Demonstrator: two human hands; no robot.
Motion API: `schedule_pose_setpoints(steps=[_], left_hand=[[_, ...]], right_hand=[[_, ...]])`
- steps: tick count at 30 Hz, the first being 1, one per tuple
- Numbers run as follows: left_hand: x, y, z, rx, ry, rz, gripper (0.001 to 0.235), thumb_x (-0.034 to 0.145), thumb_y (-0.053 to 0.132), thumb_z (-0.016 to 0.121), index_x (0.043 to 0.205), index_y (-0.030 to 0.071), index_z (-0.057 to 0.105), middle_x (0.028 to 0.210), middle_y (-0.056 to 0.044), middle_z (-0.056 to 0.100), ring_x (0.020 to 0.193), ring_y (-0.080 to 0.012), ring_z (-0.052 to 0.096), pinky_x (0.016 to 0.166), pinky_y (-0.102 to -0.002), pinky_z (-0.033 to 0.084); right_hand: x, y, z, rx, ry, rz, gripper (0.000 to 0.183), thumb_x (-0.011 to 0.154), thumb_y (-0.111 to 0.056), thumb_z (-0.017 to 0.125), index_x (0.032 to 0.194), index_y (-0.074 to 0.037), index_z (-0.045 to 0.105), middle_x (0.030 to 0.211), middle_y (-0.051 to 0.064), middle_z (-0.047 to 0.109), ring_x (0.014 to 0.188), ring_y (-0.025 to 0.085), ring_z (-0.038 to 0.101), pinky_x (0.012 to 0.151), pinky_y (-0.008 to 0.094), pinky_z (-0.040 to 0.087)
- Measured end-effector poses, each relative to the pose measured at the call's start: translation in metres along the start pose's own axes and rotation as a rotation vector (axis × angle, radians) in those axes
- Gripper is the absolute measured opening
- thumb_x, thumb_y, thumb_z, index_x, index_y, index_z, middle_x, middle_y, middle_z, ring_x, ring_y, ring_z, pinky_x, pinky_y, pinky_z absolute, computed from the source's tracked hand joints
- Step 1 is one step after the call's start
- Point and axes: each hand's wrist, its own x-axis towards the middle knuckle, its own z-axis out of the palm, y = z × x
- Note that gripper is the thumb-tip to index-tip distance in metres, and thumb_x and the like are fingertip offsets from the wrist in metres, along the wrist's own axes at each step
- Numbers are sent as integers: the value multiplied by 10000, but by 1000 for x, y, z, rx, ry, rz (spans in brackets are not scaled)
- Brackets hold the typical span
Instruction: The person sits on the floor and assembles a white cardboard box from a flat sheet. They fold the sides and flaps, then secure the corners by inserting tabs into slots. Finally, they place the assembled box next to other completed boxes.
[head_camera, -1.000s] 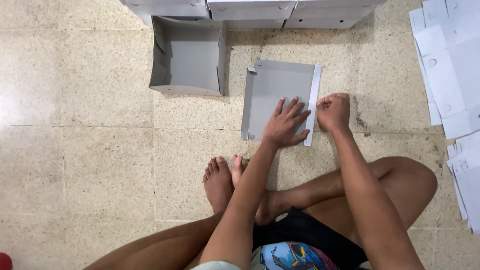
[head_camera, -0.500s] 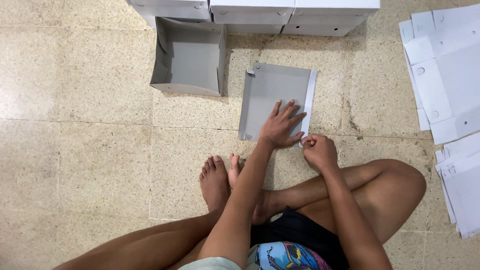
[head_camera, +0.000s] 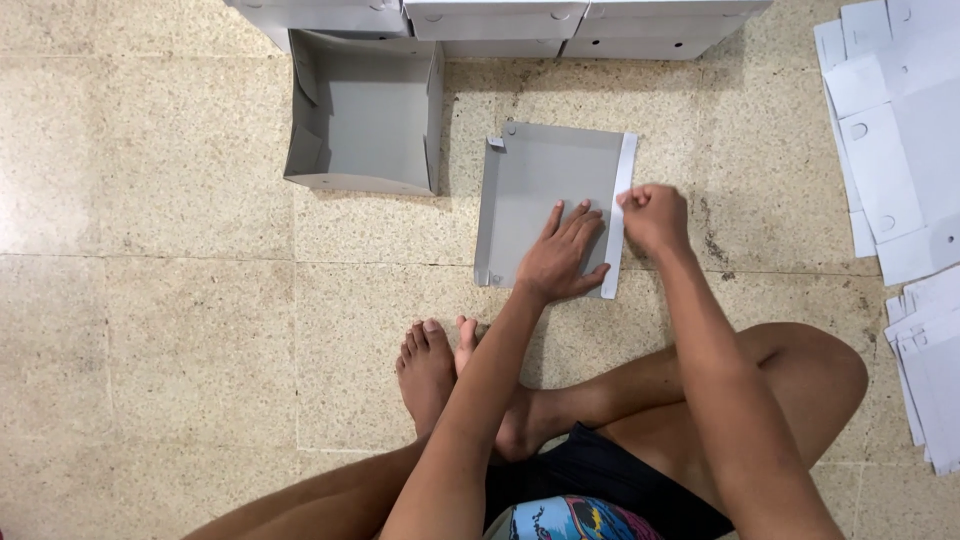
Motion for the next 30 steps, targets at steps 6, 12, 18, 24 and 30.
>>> schedule_pose_setpoints(steps=[6,12,18,24,30], left_hand=[[-1,6,-27,-49,-70,12,593,945,571,457,1410,203,492,1499,-65,489,1517,-237,320,1290,-534,113],[1,7,-11,-88,26,-33,657,914,538,469,1437,139,475,1479,-106,504,1495,-259,369,1283,-537,153],[-5,12,-28,-97,172,-436,661,960,309,388,1522,-28,306,1594,-315,241,1520,-475,146,1221,-650,51],[2,12,-10,-50,180,-413,782,914,305,414,1551,-91,193,1611,-360,164,1523,-495,105,1199,-672,31],[7,3,0,129,113,-385,744,972,375,355,1531,-106,251,1581,-353,263,1505,-474,209,1223,-623,101]], right_hand=[[66,-13,4,-9,87,-45,153,908,-138,624,778,-143,705,646,20,581,609,195,563,590,348,447],[37,-53,-6,-95,72,80,199,992,-250,583,1111,-140,699,1090,144,735,1073,410,676,874,525,524],[-69,-34,18,-221,380,-546,267,1037,-33,455,1288,-20,542,1123,208,522,1065,423,584,866,510,498],[-101,-42,10,-210,298,-552,501,933,52,441,1433,73,471,1447,271,465,1367,441,431,1069,561,364],[-87,-16,27,-374,298,-498,524,980,-67,427,1503,-64,442,1555,142,426,1414,334,415,1107,484,339]])
